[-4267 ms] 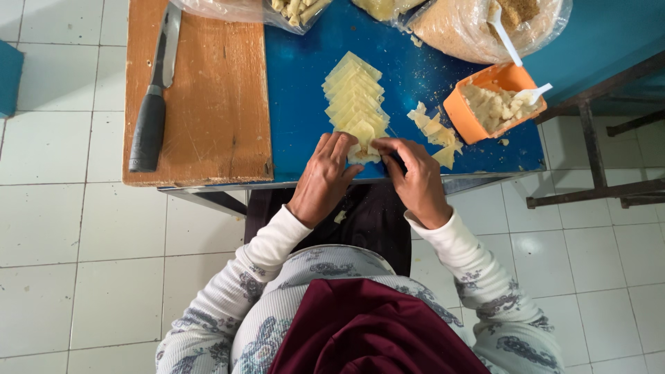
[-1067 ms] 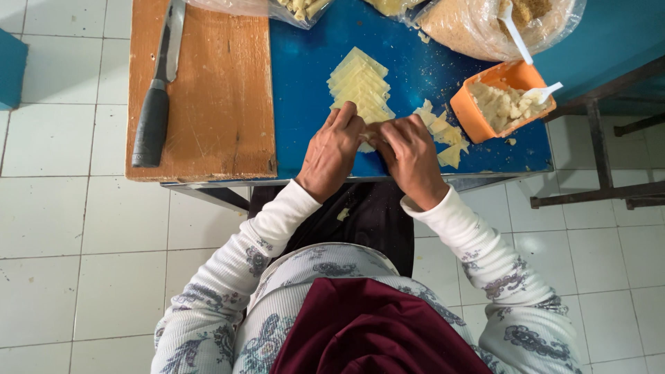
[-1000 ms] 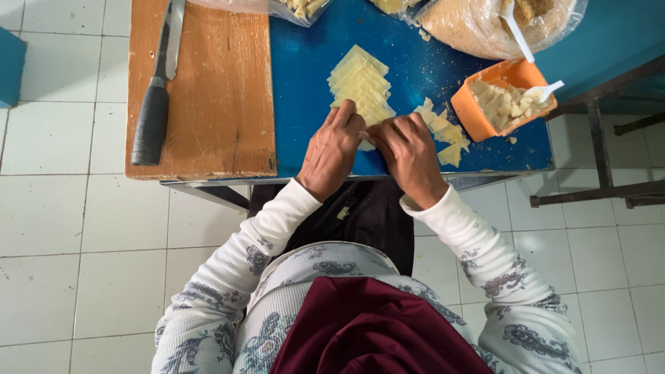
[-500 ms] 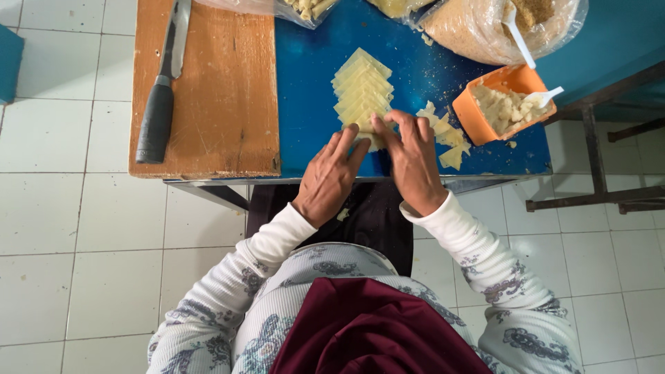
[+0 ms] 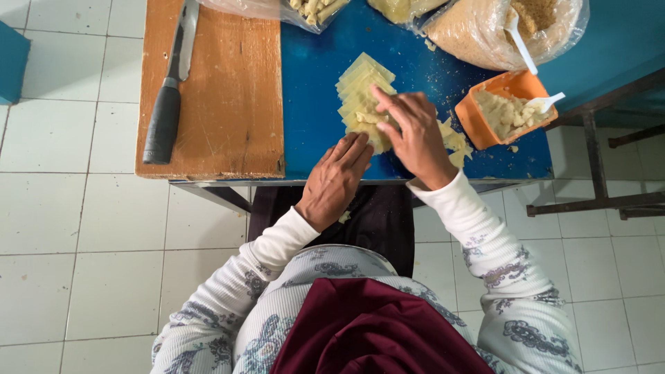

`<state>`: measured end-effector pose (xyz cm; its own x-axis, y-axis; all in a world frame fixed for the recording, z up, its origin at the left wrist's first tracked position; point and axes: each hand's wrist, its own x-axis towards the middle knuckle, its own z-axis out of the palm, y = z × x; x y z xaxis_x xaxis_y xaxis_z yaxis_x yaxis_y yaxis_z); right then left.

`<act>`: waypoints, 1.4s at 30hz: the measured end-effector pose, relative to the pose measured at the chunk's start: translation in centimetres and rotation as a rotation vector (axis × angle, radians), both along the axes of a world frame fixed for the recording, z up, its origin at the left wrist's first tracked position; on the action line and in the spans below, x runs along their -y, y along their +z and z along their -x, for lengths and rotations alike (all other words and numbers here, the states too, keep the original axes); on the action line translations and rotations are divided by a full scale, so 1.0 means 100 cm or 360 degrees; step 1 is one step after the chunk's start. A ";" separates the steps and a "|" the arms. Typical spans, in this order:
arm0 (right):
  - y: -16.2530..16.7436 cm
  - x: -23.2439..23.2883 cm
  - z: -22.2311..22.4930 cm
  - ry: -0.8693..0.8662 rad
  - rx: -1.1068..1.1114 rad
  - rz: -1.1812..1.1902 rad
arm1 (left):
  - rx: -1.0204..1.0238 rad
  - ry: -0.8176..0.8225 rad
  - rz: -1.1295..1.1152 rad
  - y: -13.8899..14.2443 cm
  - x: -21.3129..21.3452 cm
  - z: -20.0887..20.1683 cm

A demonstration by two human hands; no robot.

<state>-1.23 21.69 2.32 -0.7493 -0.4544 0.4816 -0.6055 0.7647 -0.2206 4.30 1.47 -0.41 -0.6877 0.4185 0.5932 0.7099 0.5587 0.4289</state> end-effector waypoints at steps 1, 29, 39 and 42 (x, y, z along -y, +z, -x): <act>-0.001 0.002 0.000 0.0047 0.0028 0.0051 | 0.0005 -0.0003 0.0005 -0.001 -0.001 0.001; 0.114 -0.043 0.083 0.0376 0.0219 0.1097 | 0.0029 0.0015 -0.0018 -0.002 -0.001 0.001; 0.097 -0.154 0.025 -0.0671 -0.0317 -0.0330 | 0.0099 0.0012 -0.0204 0.002 -0.001 0.002; 0.079 -0.155 0.025 -0.0745 -0.0291 -0.0327 | 0.0116 0.0195 -0.0339 0.003 -0.006 0.004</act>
